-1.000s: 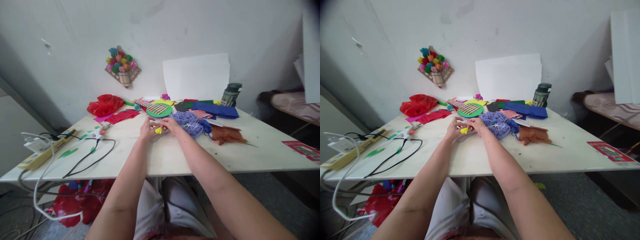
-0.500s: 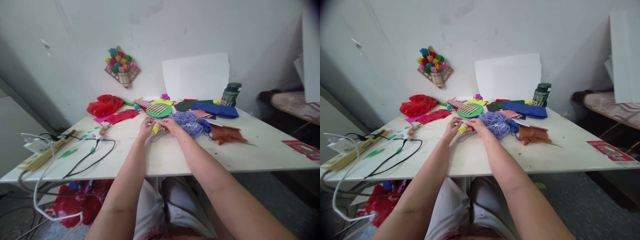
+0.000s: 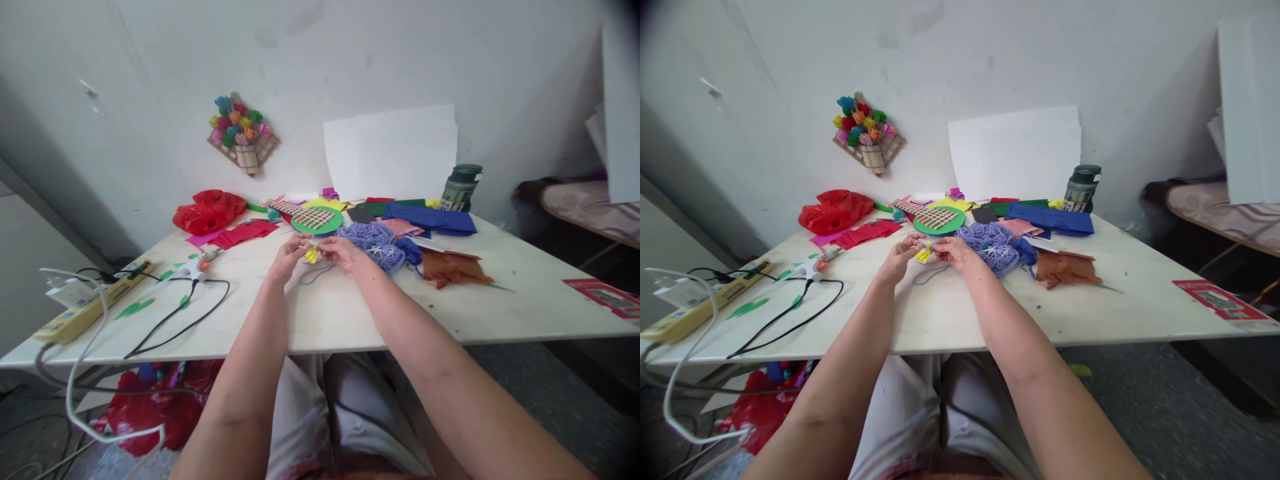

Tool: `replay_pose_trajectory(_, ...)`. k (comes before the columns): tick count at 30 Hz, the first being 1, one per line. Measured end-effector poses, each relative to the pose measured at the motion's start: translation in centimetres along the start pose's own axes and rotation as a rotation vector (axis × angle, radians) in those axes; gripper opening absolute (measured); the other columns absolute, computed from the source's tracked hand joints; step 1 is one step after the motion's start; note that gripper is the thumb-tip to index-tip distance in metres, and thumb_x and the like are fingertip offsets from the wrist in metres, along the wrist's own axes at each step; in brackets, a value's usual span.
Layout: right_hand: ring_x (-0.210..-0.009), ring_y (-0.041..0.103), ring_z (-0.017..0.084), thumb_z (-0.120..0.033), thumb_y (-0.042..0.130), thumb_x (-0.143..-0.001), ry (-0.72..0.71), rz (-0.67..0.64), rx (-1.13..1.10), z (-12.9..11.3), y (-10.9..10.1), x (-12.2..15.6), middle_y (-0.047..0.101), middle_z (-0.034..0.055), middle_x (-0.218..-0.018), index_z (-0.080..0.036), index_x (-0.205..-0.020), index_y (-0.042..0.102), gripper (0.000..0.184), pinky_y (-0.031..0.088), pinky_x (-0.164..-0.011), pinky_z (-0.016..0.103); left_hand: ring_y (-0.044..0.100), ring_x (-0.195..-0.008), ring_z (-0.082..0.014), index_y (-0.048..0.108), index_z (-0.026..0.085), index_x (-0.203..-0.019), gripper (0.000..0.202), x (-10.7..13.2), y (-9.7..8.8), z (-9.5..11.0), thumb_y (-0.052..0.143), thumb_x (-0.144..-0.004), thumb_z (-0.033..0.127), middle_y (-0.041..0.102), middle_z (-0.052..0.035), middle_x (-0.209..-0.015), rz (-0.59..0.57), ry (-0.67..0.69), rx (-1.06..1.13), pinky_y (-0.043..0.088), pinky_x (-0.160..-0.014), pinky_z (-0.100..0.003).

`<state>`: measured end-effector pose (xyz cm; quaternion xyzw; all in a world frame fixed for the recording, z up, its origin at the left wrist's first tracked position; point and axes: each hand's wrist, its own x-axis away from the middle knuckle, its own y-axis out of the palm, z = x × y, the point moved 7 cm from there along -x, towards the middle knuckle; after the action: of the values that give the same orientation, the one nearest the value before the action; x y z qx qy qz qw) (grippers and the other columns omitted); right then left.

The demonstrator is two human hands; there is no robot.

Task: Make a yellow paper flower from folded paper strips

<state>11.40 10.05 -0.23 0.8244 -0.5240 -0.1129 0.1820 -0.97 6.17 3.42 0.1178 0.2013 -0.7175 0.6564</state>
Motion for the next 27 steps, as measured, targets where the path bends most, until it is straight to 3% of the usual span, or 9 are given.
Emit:
replay_pose_trajectory(2, -0.046, 0.052, 0.007, -0.01, 0.071, -0.055, -0.007, 0.005, 0.015, -0.1, 0.1, 0.1, 0.062, -0.0007, -0.055, -0.013, -0.062, 0.056, 0.017, 0.041, -0.046, 0.019, 0.055, -0.087, -0.0151, 0.06, 0.013, -0.071, 0.027, -0.1, -0.6, -0.3, 0.057, -0.069, 0.04, 0.059, -0.0079, -0.102, 0.066, -0.03, -0.034, 0.043, -0.074, -0.025)
replay_pose_trajectory(5, -0.045, 0.051, 0.006, -0.01, 0.072, -0.054, -0.021, 0.02, 0.049, -0.3, 0.2, 0.2, 0.061, -0.0018, -0.053, -0.013, -0.062, 0.056, 0.018, 0.042, -0.046, 0.019, 0.055, -0.066, -0.0127, 0.062, 0.014, -0.076, 0.036, -0.1, -1.6, -1.5, 0.05, -0.073, 0.048, 0.061, -0.0059, -0.076, 0.191, -0.178, -0.069, 0.044, -0.06, -0.024)
replay_pose_trajectory(8, -0.043, 0.05, 0.006, -0.01, 0.072, -0.053, -0.03, 0.017, 0.086, -0.4, 0.4, 0.3, 0.06, -0.0021, -0.052, -0.013, -0.06, 0.054, 0.019, 0.042, -0.046, 0.019, 0.053, -0.053, -0.0116, 0.06, 0.016, -0.084, 0.034, 0.2, -1.4, -2.3, 0.053, -0.07, 0.046, 0.058, -0.0017, -0.061, 0.176, -0.313, -0.028, 0.043, -0.051, -0.023)
replay_pose_trajectory(15, -0.045, 0.052, 0.007, -0.015, 0.075, -0.05, -0.055, -0.01, 0.134, -0.4, 0.7, 0.2, 0.056, -0.0044, -0.048, -0.013, -0.059, 0.053, 0.024, 0.046, -0.05, 0.022, 0.062, -0.059, -0.0168, 0.056, 0.016, -0.093, 0.034, 0.8, 0.7, -2.1, 0.063, -0.062, 0.026, 0.064, -0.0029, -0.066, -0.046, -0.356, 0.114, 0.048, -0.054, -0.027)
replay_pose_trajectory(23, -0.045, 0.053, 0.007, -0.018, 0.077, -0.046, -0.1, -0.02, 0.212, -0.5, 0.8, 0.0, 0.057, -0.0037, -0.052, -0.013, -0.058, 0.054, 0.026, 0.047, -0.05, 0.023, 0.064, -0.06, -0.0195, 0.055, 0.015, -0.094, 0.036, 0.9, 1.0, -3.0, 0.065, -0.061, 0.023, 0.066, -0.0056, -0.068, -0.079, -0.416, 0.234, 0.049, -0.056, -0.029)
replay_pose_trajectory(27, -0.044, 0.051, 0.006, -0.019, 0.074, -0.049, -0.206, 0.018, 0.367, -1.1, 0.7, -0.1, 0.058, -0.0035, -0.053, -0.014, -0.058, 0.055, 0.021, 0.044, -0.048, 0.022, 0.064, -0.061, -0.0197, 0.054, 0.015, -0.094, 0.035, 1.1, 1.1, -3.1, 0.064, -0.061, 0.02, 0.066, -0.0062, -0.067, -0.07, -0.463, 0.251, 0.05, -0.058, -0.029)
